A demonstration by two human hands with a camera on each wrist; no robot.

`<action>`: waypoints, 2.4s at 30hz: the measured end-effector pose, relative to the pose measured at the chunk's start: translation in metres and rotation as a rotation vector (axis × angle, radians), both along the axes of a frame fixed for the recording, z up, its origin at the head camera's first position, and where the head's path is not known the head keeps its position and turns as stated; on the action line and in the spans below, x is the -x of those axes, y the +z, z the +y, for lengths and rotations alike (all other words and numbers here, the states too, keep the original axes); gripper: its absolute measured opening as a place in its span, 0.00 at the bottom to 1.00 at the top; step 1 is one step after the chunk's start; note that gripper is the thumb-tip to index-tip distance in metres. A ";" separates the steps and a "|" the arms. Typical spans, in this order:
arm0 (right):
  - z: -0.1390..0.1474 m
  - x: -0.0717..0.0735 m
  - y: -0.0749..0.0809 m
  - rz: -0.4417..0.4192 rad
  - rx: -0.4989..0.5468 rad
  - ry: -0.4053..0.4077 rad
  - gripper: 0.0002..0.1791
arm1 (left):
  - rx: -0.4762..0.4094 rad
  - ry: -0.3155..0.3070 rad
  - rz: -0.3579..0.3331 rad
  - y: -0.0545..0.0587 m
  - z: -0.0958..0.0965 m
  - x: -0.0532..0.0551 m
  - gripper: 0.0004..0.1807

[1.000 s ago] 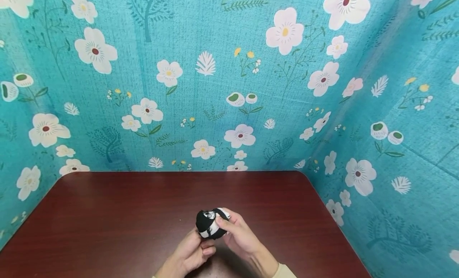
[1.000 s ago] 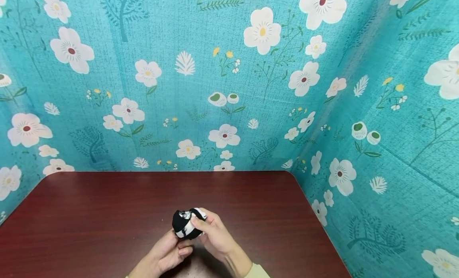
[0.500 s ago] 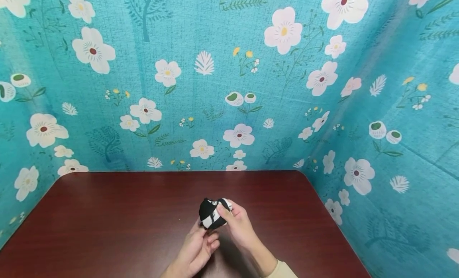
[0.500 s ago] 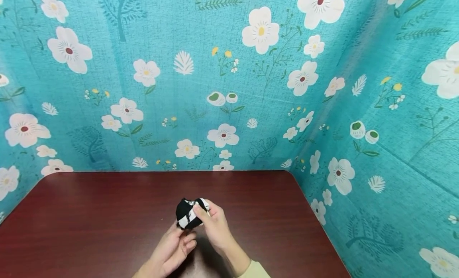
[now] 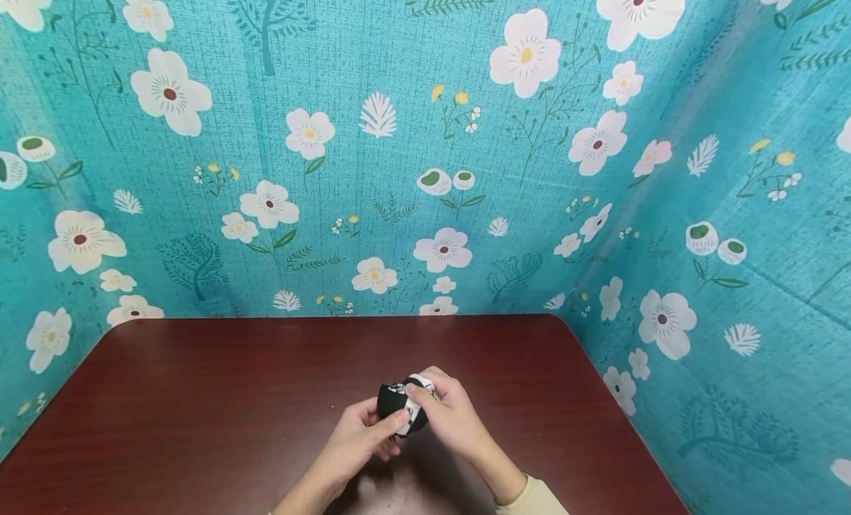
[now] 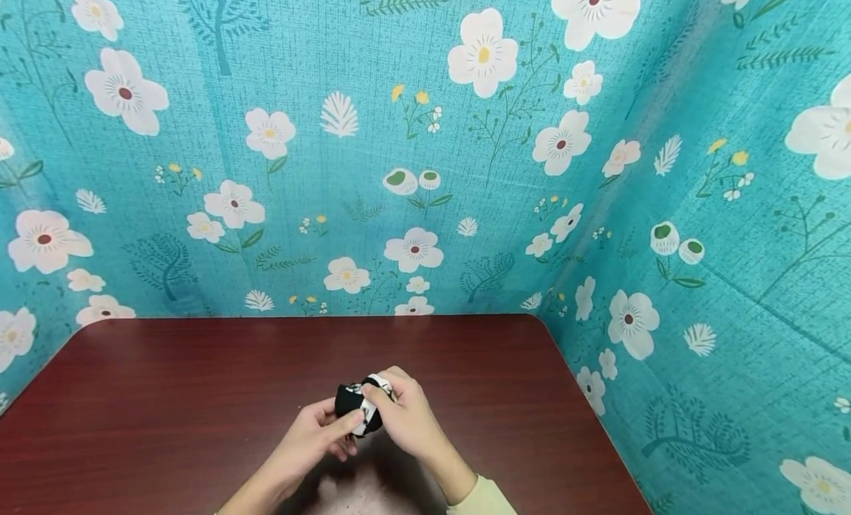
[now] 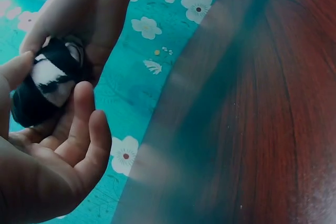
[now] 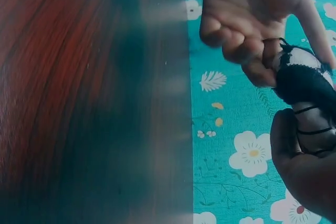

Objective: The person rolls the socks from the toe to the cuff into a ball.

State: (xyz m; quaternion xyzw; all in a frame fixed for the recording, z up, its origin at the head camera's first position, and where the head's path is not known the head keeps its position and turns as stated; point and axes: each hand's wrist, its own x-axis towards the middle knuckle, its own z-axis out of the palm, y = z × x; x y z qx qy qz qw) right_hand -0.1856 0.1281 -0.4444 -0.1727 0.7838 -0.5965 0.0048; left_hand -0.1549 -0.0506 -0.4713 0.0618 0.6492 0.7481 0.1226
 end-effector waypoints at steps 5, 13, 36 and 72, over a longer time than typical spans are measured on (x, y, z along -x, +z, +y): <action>0.002 0.001 -0.002 0.082 -0.114 0.021 0.06 | 0.075 -0.050 0.074 -0.002 0.001 0.000 0.19; 0.006 0.003 -0.004 0.198 -0.169 -0.027 0.16 | 0.177 0.085 0.187 -0.005 0.004 -0.001 0.18; 0.006 0.004 -0.006 0.771 -0.433 -0.293 0.10 | 0.773 0.462 1.056 -0.008 0.001 0.002 0.19; 0.025 0.013 0.007 -0.515 0.465 0.148 0.11 | 0.079 0.351 0.908 -0.013 -0.011 0.007 0.15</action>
